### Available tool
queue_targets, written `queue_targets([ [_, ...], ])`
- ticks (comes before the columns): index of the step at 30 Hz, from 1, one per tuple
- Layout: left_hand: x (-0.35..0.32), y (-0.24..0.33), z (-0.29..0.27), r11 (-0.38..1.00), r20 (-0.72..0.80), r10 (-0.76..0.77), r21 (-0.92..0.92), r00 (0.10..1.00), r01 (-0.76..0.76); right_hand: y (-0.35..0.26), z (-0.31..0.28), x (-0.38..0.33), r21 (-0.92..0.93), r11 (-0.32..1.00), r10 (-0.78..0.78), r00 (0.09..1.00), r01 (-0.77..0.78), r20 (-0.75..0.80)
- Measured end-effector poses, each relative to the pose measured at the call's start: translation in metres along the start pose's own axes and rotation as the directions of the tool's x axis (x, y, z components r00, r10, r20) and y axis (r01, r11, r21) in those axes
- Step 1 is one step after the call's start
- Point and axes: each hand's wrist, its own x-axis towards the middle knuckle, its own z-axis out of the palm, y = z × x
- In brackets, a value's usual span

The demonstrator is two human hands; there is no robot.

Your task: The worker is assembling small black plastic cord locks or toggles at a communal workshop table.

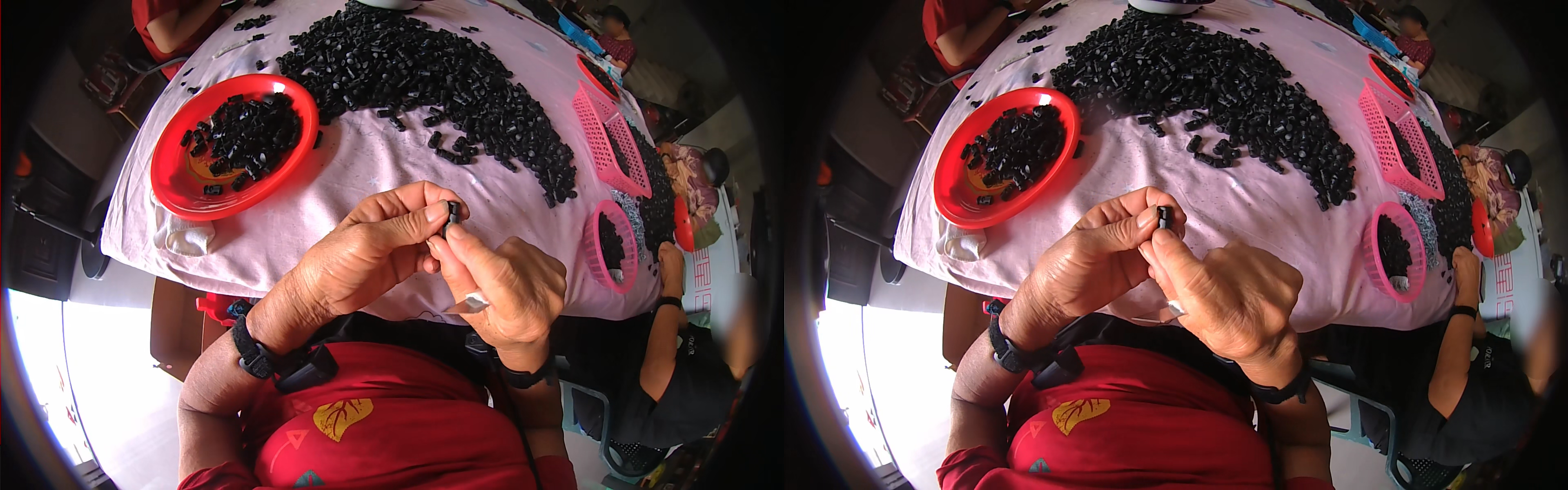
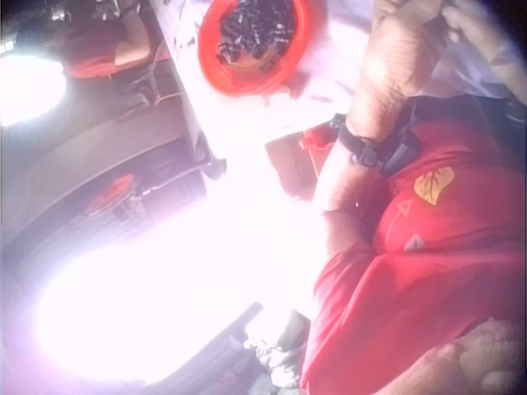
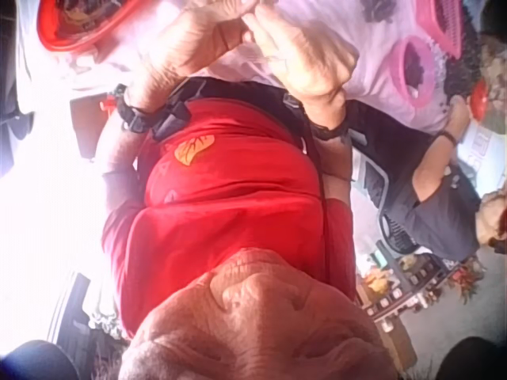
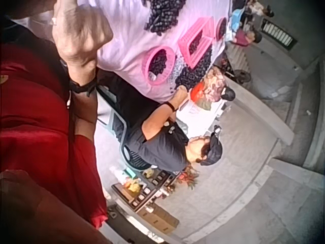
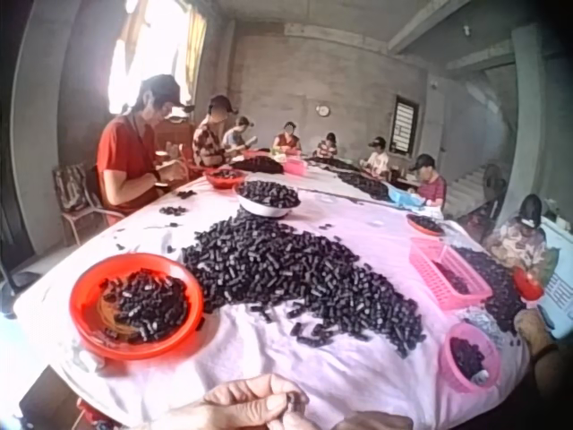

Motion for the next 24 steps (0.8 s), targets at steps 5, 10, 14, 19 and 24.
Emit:
queue_targets([
  [5,0.002,0.001,-0.002,0.999,0.051,0.024,-0.033,0.998,-0.023,-0.006,-0.001,0.005,0.055,0.995,0.084,0.996,-0.082,-0.041],
  [10,0.000,0.005,0.003,0.999,0.053,0.019,0.028,0.998,-0.020,-0.002,-0.008,0.009,0.146,0.839,0.482,0.840,-0.524,0.249],
  [14,-0.002,0.006,0.003,0.998,0.092,-0.001,0.063,0.996,-0.004,-0.002,-0.007,0.009,0.116,0.808,0.522,0.793,-0.577,0.315],
  [19,-0.001,0.004,0.005,0.995,0.052,-0.005,0.100,0.999,0.000,-0.002,-0.008,0.010,0.064,0.819,0.517,0.780,-0.571,0.352],
  [24,0.000,0.004,0.002,0.988,0.061,-0.011,0.156,0.998,0.001,-0.003,-0.010,0.010,0.029,0.834,0.507,0.785,-0.551,0.355],
])
